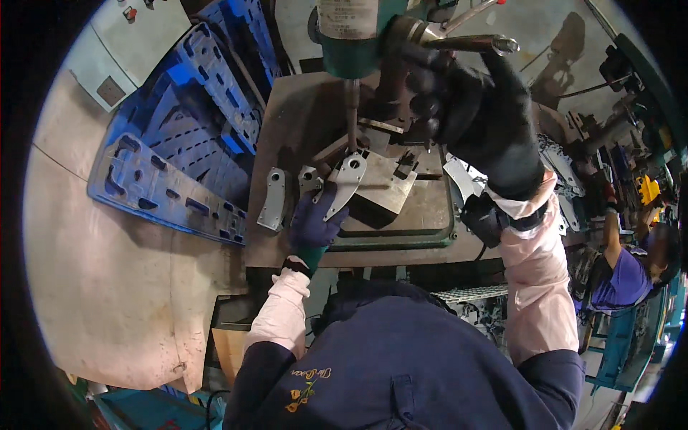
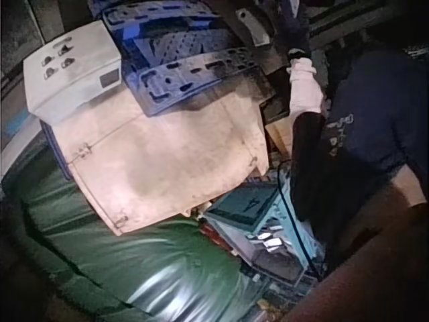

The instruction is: The recorder uses a bench drill to drill holes in metal plates.

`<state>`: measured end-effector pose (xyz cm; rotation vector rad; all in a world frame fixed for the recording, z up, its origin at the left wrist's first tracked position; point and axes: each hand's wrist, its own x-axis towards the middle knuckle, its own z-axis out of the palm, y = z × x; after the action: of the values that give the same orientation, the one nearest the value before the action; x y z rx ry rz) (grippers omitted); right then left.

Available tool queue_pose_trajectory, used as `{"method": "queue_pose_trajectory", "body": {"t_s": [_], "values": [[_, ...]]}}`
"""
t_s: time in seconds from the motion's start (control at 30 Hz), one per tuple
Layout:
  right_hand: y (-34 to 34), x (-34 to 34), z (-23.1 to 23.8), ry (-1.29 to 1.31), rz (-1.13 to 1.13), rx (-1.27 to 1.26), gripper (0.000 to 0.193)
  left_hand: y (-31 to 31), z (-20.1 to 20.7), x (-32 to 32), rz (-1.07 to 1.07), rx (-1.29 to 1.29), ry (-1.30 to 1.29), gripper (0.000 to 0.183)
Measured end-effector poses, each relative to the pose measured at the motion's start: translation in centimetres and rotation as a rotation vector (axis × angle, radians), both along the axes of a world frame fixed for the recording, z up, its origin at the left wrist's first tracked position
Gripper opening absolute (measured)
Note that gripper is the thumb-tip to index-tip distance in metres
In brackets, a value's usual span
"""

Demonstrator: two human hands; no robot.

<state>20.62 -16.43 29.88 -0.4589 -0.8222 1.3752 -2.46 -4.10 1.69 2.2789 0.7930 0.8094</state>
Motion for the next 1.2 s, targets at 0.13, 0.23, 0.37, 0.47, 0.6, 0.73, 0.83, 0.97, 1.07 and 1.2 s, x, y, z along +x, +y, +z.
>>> {"method": "queue_pose_trajectory", "body": {"t_s": [0.13, 0.23, 0.37, 0.47, 0.6, 0.73, 0.83, 0.97, 1.07, 1.2], "values": [[0.7, 0.0, 2.1, 0.187, 0.112, -0.098, 0.052, 1.3, -2.8, 1.7, 0.105, 0.147, 0.064, 0.062], [0.7, -0.4, 3.6, 0.406, 0.231, -0.24, 0.043, 2.0, -3.1, 2.5, 0.106, 0.183, 0.136, 0.065], [0.9, -1.0, 3.5, 0.383, 0.212, -0.148, 0.032, 2.9, -3.8, 2.7, 0.109, 0.269, 0.148, 0.068], [0.9, -1.1, 2.8, 0.271, 0.24, 0.016, 0.028, 3.3, -3.8, 2.8, 0.068, 0.272, 0.125, 0.066], [0.2, -1.2, 2.2, 0.448, 0.139, -0.072, 0.026, 3.0, -2.4, 2.9, 0.068, 0.313, 0.165, 0.065], [-0.6, -4.2, -1.0, 0.407, 0.013, -0.172, 0.026, 3.0, -2.7, 2.6, 0.094, 0.34, 0.177, 0.065], [-0.7, -3.5, -4.5, 0.364, 0.128, -0.256, 0.022, 3.1, -2.5, 2.6, 0.1, 0.321, 0.231, 0.066], [0.0, -2.4, -10.3, 0.225, 0.093, -0.281, 0.018, 3.4, -2.2, 2.8, 0.046, 0.238, 0.253, 0.066], [0.9, -3.9, -10.9, -0.034, -0.381, -0.444, 0.018, 3.2, -2.3, 2.7, 0.107, 0.323, 0.33, 0.066], [1.9, -2.8, -13.5, -0.55, -0.624, -0.362, 0.033, 3.3, -2.2, 2.6, 0.078, 0.265, 0.355, 0.068]]}}
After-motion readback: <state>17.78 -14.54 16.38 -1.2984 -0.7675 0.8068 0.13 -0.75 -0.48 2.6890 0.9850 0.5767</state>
